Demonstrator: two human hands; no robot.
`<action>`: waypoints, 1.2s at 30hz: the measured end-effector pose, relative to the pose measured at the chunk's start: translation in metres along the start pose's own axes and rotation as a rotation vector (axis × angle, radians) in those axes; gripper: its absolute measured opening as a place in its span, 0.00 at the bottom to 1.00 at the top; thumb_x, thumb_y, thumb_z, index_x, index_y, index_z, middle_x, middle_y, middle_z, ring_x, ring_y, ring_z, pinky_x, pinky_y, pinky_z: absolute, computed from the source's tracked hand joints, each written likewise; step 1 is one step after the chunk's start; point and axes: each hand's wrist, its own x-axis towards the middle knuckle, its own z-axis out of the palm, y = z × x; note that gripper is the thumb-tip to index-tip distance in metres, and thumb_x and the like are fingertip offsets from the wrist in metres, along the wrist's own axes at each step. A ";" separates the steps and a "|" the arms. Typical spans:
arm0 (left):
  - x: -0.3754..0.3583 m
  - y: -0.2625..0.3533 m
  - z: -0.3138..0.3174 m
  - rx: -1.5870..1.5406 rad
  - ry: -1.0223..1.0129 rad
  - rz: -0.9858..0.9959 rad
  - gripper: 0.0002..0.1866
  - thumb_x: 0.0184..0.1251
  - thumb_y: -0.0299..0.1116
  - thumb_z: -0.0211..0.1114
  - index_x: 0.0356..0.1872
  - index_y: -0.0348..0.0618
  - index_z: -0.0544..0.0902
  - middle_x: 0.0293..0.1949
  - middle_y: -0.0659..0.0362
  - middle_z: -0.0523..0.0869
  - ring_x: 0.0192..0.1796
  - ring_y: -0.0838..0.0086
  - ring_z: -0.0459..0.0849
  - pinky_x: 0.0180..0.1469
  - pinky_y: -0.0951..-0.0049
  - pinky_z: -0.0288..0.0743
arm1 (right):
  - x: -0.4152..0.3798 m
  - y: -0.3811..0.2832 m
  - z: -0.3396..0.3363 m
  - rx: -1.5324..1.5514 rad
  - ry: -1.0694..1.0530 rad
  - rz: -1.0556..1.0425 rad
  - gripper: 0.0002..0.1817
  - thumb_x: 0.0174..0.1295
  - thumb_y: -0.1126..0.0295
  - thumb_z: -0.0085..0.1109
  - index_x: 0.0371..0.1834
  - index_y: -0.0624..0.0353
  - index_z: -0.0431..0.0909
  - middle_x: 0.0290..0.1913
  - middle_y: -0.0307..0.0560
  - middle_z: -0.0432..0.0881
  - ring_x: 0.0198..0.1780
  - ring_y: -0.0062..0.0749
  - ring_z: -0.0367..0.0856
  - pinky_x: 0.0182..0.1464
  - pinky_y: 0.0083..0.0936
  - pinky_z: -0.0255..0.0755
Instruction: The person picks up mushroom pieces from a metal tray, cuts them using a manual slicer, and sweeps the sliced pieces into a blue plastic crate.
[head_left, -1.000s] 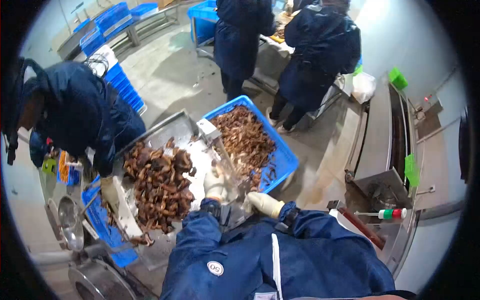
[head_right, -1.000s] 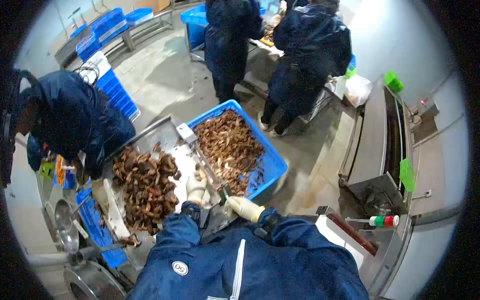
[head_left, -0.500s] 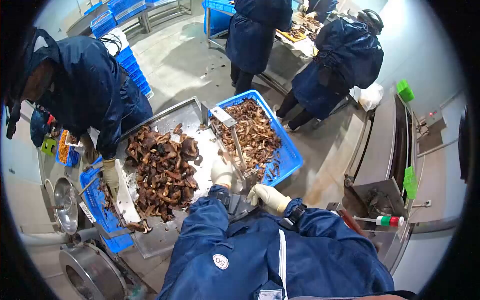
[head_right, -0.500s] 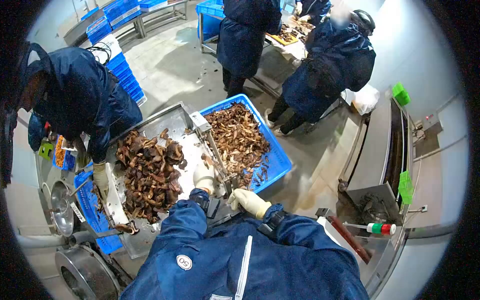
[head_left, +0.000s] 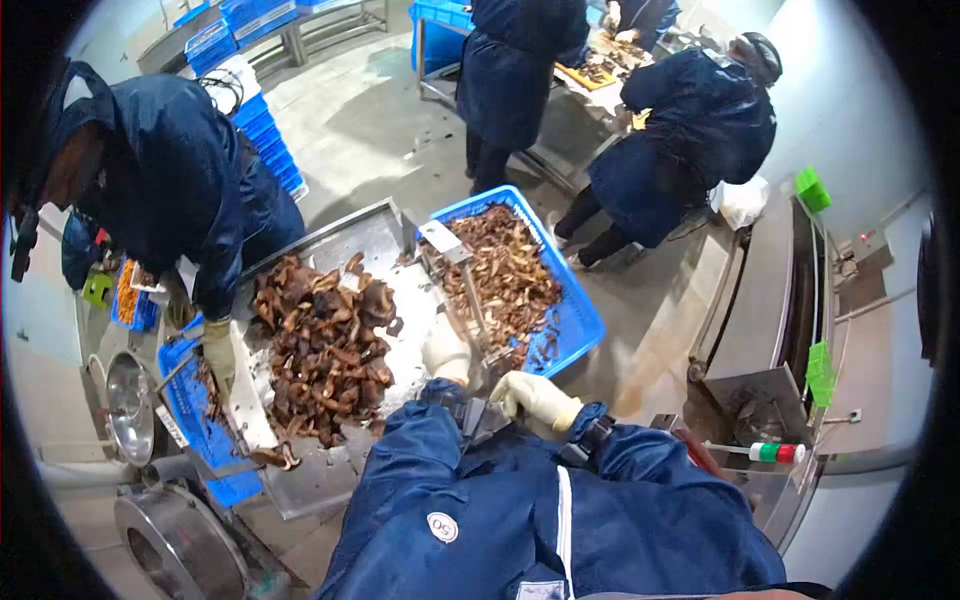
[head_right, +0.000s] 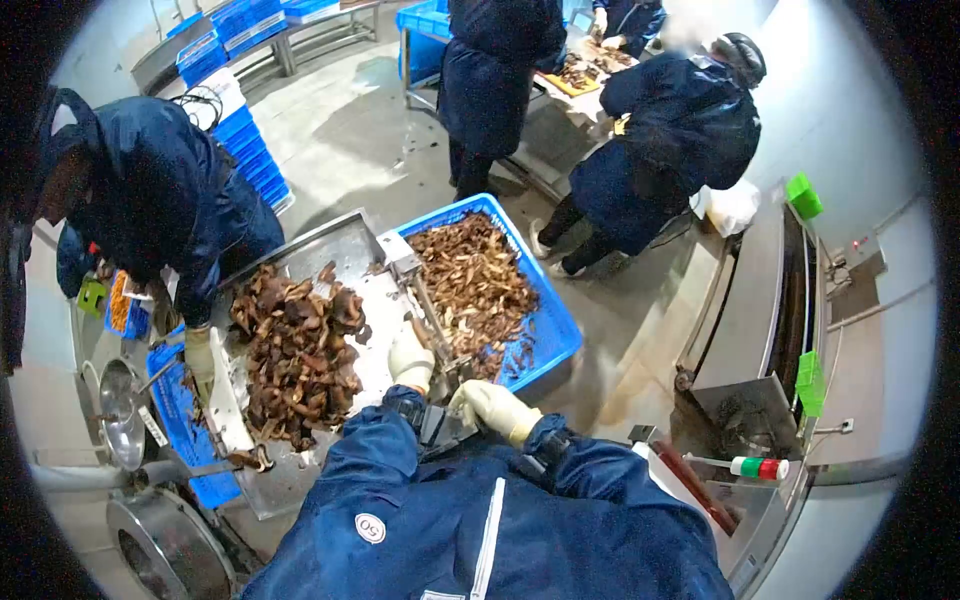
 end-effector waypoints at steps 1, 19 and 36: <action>0.004 -0.008 0.009 0.018 0.066 0.053 0.13 0.72 0.41 0.55 0.46 0.46 0.80 0.40 0.45 0.87 0.44 0.46 0.87 0.49 0.49 0.80 | -0.003 -0.011 0.000 -0.035 0.005 0.002 0.21 0.78 0.60 0.38 0.42 0.61 0.82 0.29 0.42 0.80 0.32 0.27 0.79 0.40 0.25 0.73; 0.001 -0.048 0.016 0.159 -0.004 0.255 0.10 0.66 0.36 0.58 0.44 0.47 0.82 0.45 0.48 0.85 0.50 0.50 0.83 0.53 0.55 0.77 | 0.004 -0.026 0.000 0.009 0.047 -0.017 0.20 0.77 0.61 0.40 0.41 0.62 0.82 0.28 0.43 0.80 0.29 0.26 0.78 0.37 0.25 0.73; 0.009 -0.038 -0.002 0.187 -0.333 0.196 0.16 0.70 0.41 0.57 0.51 0.45 0.82 0.45 0.47 0.85 0.47 0.49 0.83 0.51 0.54 0.77 | 0.010 -0.013 0.014 0.334 0.152 -0.110 0.23 0.80 0.59 0.38 0.32 0.62 0.76 0.19 0.40 0.72 0.24 0.26 0.72 0.41 0.27 0.75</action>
